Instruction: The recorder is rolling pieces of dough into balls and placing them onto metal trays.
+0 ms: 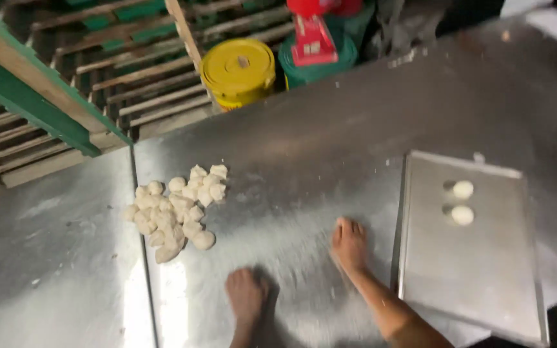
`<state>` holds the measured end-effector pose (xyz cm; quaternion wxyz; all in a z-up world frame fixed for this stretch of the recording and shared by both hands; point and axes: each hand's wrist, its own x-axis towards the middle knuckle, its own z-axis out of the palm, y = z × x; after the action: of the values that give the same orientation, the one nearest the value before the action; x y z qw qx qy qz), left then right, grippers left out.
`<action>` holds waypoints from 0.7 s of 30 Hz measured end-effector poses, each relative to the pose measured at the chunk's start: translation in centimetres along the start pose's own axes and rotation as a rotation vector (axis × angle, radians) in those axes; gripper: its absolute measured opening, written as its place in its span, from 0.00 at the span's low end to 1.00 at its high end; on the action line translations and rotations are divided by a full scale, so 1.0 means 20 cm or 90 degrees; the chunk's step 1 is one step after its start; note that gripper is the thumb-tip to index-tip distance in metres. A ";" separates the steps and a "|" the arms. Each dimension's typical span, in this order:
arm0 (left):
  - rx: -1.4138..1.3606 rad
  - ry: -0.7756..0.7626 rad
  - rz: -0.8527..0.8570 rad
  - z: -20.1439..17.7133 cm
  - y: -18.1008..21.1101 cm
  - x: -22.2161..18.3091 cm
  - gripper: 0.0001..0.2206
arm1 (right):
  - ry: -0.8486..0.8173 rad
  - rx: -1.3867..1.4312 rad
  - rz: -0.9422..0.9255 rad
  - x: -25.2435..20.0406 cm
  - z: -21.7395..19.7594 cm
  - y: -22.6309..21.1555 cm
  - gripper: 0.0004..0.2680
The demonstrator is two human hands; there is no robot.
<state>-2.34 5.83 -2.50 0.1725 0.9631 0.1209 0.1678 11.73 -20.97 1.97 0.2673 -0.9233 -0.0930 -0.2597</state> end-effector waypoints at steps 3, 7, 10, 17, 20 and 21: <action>-0.023 -0.012 -0.029 -0.09 0.23 0.17 0.14 | 0.049 0.017 0.085 -0.01 0.20 -0.02 0.07; -0.040 0.001 -0.007 -0.03 0.30 0.04 0.13 | 0.001 0.065 0.150 -0.17 0.15 -0.17 0.08; -0.061 0.004 0.118 0.12 0.10 -0.23 0.15 | -0.072 0.148 -0.036 -0.34 0.04 -0.05 0.07; 0.013 -0.084 0.090 0.13 -0.24 -0.05 0.19 | -0.191 0.054 -0.043 -0.08 0.06 0.18 0.06; -0.022 -0.037 -0.019 0.10 -0.03 0.10 0.13 | -0.009 -0.001 0.068 0.03 0.15 0.03 0.08; -0.033 0.017 -0.055 0.10 0.03 0.15 0.11 | 0.018 -0.020 0.122 0.07 0.17 -0.03 0.10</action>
<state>1.21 5.59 -3.29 0.2026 0.9499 0.1605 0.1757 14.16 -18.66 0.53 0.2779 -0.9283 0.0034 -0.2471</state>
